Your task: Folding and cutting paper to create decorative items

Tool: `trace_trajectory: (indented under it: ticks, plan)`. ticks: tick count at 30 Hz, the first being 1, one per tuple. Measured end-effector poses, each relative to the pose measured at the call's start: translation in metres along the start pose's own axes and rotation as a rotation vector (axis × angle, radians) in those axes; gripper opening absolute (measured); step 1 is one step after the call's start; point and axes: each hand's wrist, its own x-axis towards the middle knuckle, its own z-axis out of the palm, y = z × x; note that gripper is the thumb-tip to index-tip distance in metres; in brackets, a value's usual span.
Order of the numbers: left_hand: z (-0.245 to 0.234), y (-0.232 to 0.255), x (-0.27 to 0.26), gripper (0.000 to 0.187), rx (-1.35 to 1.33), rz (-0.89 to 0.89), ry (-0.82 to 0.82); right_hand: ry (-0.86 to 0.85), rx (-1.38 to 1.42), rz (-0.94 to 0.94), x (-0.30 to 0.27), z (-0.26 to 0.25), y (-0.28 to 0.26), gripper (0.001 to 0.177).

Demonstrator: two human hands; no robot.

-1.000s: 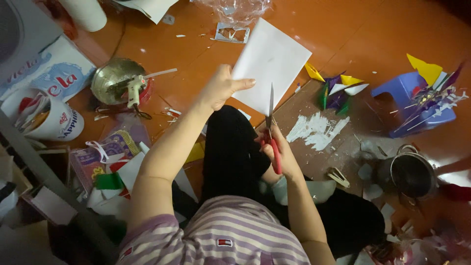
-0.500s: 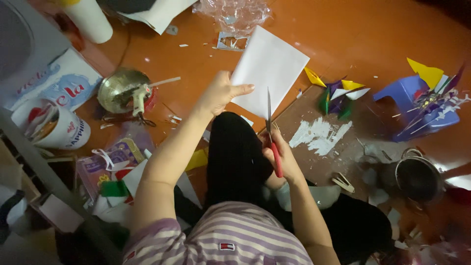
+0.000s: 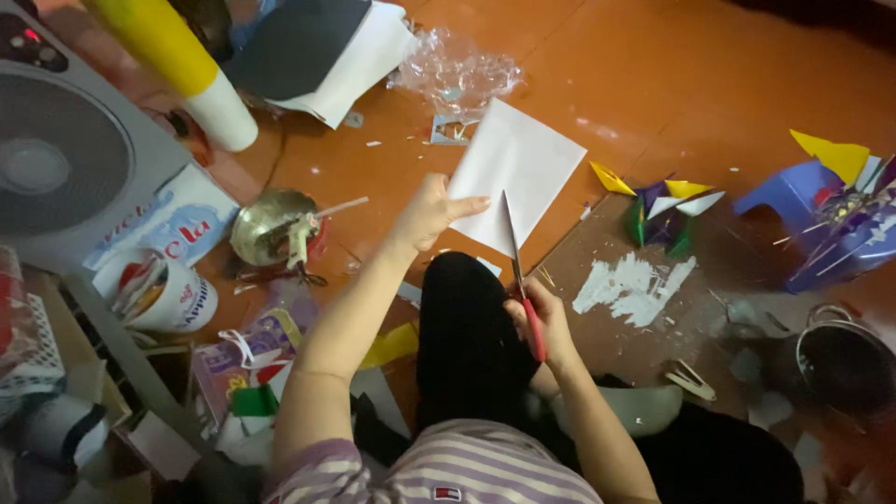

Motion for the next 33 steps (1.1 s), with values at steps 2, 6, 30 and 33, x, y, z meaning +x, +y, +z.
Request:
trace_trajectory:
  ticks: [2,6,30,33]
  plan:
    - [0.007,0.003,0.000,0.044,0.028,-0.009,0.032,0.005,0.008,-0.007,0.003,-0.002,0.009,0.023]
    - [0.010,-0.001,-0.002,0.043,0.097,-0.013,0.038,-0.005,0.028,-0.003,0.004,-0.003,0.010,0.022]
    - [0.014,-0.035,0.054,0.029,0.425,0.274,-0.004,0.160,-0.080,0.054,-0.010,0.007,-0.006,0.069]
    - [0.015,-0.054,0.060,0.029,0.406,0.252,0.005,0.191,-0.192,0.111,-0.016,0.003,0.001,0.076]
